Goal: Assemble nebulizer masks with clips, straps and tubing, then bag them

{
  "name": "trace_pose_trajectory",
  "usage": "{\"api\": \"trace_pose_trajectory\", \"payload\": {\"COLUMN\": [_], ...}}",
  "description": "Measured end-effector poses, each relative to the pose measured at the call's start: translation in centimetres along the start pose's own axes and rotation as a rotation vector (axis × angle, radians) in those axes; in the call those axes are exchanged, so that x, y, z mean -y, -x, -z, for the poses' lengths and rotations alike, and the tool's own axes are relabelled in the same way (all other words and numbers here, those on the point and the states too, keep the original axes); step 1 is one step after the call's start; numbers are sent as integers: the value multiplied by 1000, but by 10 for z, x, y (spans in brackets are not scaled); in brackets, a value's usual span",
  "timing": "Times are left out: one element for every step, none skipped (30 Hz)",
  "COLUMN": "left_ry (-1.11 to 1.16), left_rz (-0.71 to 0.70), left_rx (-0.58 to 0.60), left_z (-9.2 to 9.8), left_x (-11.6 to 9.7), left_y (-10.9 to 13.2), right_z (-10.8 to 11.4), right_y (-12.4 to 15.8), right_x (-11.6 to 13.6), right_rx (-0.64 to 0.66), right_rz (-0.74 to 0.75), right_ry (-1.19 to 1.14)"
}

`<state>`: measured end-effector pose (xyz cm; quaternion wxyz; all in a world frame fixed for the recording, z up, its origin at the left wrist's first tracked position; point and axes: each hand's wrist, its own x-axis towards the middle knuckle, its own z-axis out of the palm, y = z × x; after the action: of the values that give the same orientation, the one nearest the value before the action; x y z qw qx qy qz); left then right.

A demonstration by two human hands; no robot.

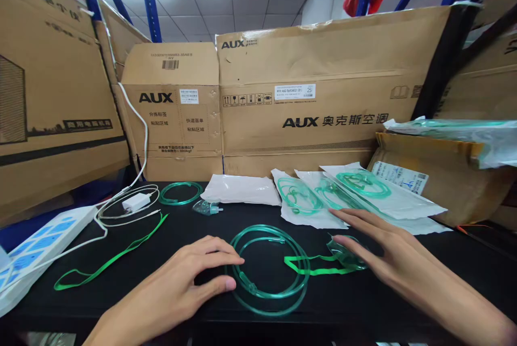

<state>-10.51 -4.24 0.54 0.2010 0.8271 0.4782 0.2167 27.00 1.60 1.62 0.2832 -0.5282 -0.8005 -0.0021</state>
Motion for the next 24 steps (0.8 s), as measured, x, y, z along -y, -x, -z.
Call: {"api": "trace_pose_trajectory", "payload": {"left_ry": [-10,-23,-41,-62,-83,-104,-122,-134,-140,-141,-140,-137,-136,-140,-149,-167,-190,-217,-244,-265,-280,-291,-301,-310], "left_rz": [-29,-56,-76,-92,-105,-112,-113,-107,-97,-84,-72,-64,-63,-63,-63,-60,-56,-54,-56,-66,-79,-91,-97,-99], "left_rx": [-5,-5,3,16,36,57,75,86,91,90,81,71,62,55,46,32,16,-1,-16,-25,-30,-32,-39,-51], "left_z": [0,-1,-2,-4,-5,-7,-8,-10,-11,-12,-13,-14,-15,-15,-16,-16,-17,-17,-19,-20,-22,-25,-28,-31], "left_x": [-2,-4,-6,-7,-8,-9,-9,-8,-8,-8,-7,-7,-7,-8,-8,-9,-10,-11,-12,-13,-15,-17,-18,-20], "left_y": [-3,-7,-11,-15,-18,-21,-23,-24,-24,-23,-22,-21,-19,-17,-15,-14,-13,-13,-13,-13,-13,-13,-14,-14], "right_z": [-3,-7,-12,-18,-25,-32,-41,-49,-57,-64,-69,-74,-77,-79,-80,-80,-79,-79,-79,-79,-80,-82,-84,-85], "right_y": [-4,-9,-14,-19,-25,-30,-34,-37,-39,-40,-41,-41,-40,-40,-39,-38,-37,-36,-35,-34,-33,-32,-31,-31], "right_x": [12,25,39,52,63,72,78,81,82,81,79,77,76,75,75,76,77,79,80,81,81,82,83,84], "right_rx": [-25,-18,34,128,178,193,198,196,187,176,166,157,152,152,153,156,156,156,154,153,152,152,155,159], "right_rz": [68,148,234,309,379,431,445,459,466,468,470,470,467,462,454,446,434,422,410,397,383,368,354,340], "right_ry": [-8,-23,-30,-18,21,81,98,111,118,117,118,118,118,116,111,103,92,78,61,42,22,2,-18,-38]}}
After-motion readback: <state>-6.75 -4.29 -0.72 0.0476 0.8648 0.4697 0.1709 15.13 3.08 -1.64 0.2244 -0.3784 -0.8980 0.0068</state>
